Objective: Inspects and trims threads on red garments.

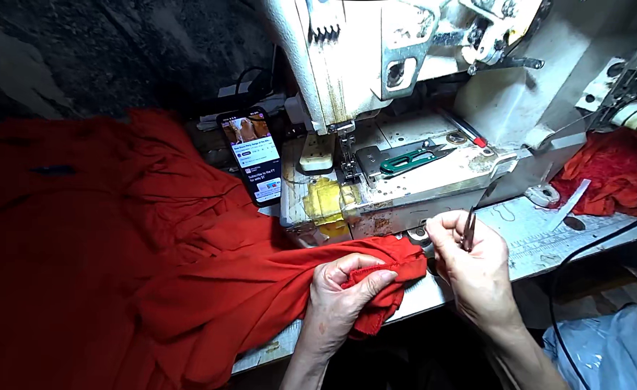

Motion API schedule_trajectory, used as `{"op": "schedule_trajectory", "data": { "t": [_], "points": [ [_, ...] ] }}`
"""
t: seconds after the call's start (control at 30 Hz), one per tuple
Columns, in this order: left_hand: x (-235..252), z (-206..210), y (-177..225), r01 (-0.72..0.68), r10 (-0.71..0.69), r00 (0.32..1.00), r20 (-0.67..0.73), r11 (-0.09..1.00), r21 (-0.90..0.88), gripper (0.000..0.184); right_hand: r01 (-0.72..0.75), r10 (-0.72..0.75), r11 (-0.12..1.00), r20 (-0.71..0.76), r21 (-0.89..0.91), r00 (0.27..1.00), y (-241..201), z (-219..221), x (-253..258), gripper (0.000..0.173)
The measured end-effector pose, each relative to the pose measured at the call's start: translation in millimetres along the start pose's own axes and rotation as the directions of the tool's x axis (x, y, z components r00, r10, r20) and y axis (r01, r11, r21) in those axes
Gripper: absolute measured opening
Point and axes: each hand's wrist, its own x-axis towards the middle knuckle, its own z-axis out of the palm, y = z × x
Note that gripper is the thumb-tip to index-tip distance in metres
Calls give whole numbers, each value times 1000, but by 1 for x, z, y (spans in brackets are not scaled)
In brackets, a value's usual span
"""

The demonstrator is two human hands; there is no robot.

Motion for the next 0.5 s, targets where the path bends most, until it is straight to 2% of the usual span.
{"op": "schedule_trajectory", "data": {
  "t": [0.07, 0.17, 0.27, 0.33, 0.5],
  "points": [
    [1, -1, -1, -23, 24, 1000, -6, 1000, 18, 7, 44, -36, 988, 56, -148, 998, -2, -10, 3, 3],
    [1, -4, -6, -67, 67, 998, 23, 997, 30, 11, 77, -30, 939, 144, -334, 989, -3, -24, -4, 23],
    [0, -3, -5, -60, 59, 998, 15, 998, 35, 12, 142, -80, 934, 196, -328, 977, -3, -26, -16, 21],
    [0, -2, -4, -46, 45, 999, 12, 998, 38, 14, 131, -58, 938, 228, -322, 972, -4, -22, -27, 24],
    [-1, -2, -2, 2, -2, 1000, 5, 999, 53, 14, -82, 130, 984, 324, -157, 937, -14, -19, -46, 15]
  ]
}}
